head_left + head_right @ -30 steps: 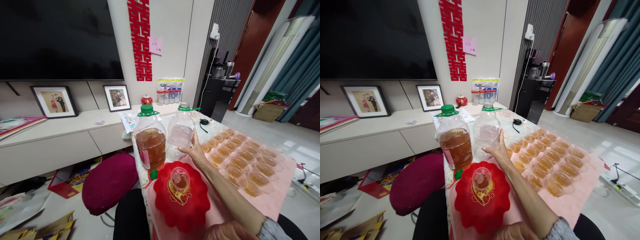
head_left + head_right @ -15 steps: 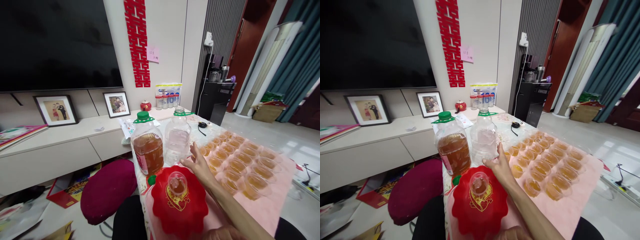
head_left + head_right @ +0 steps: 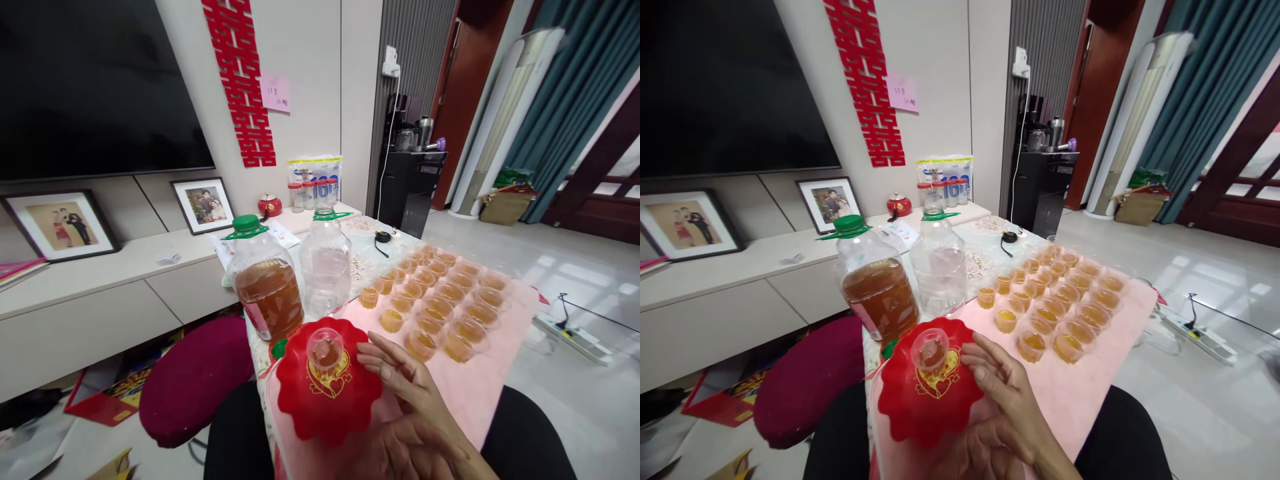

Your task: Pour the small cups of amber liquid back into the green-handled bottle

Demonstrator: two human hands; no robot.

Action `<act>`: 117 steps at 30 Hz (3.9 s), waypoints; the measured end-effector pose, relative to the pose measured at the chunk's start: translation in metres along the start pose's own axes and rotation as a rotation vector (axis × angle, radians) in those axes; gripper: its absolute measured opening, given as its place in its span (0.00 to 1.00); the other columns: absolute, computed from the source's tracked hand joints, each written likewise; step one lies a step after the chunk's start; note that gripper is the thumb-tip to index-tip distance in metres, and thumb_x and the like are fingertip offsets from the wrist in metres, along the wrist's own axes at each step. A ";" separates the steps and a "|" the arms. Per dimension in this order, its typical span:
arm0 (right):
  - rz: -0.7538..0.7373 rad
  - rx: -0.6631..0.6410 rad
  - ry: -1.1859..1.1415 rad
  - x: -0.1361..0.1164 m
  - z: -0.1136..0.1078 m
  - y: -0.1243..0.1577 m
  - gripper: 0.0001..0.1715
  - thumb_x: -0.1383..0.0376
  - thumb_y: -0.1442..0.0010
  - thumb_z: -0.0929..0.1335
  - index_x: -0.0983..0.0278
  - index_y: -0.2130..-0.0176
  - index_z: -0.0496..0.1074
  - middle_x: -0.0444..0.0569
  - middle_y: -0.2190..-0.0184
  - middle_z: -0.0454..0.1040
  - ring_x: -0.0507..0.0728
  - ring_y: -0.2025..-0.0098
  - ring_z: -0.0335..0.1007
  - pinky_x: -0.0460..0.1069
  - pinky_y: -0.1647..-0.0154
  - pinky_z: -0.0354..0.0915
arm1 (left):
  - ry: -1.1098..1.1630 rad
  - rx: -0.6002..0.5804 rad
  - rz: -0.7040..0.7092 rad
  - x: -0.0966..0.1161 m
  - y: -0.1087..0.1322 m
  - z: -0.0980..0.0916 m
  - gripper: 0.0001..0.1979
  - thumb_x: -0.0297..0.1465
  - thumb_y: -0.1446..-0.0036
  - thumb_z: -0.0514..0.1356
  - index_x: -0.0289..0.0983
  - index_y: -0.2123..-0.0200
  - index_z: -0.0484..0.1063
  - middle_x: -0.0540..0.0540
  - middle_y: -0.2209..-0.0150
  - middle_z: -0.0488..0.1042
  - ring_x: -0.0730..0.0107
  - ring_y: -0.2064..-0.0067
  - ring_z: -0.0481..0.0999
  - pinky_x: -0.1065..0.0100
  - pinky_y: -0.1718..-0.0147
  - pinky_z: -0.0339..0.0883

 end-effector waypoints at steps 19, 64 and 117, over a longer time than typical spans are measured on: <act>-0.040 0.045 0.131 0.026 -0.025 0.034 0.26 0.54 0.36 0.74 0.59 0.42 0.73 0.44 0.66 0.73 0.56 0.63 0.74 0.49 0.60 0.70 | -0.071 0.129 0.088 -0.023 0.001 -0.013 0.21 0.36 0.45 0.75 0.37 0.50 0.79 0.43 0.64 0.83 0.62 0.61 0.86 0.70 0.63 0.77; -0.190 0.044 0.309 0.018 -0.023 0.036 0.23 0.52 0.27 0.68 0.64 0.42 0.71 0.45 0.71 0.75 0.51 0.71 0.71 0.44 0.68 0.68 | -1.846 1.060 0.219 0.126 0.015 -0.038 0.55 0.37 0.46 0.62 0.30 0.23 0.35 0.30 0.42 0.74 0.45 0.39 0.76 0.46 0.41 0.71; -0.655 0.607 1.057 -0.017 -0.111 0.069 0.29 0.71 0.36 0.65 0.59 0.37 0.68 0.48 0.49 0.75 0.56 0.49 0.73 0.51 0.49 0.72 | -1.786 0.564 0.606 -0.023 -0.106 0.018 0.58 0.23 0.51 0.73 0.44 0.25 0.42 0.32 0.34 0.63 0.43 0.32 0.70 0.47 0.40 0.76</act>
Point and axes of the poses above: each hand's wrist, its own y-axis away from the middle knuckle, its own z-axis out of the palm, x = y × z, the point moved 4 cm from there along -y, towards the middle knuckle
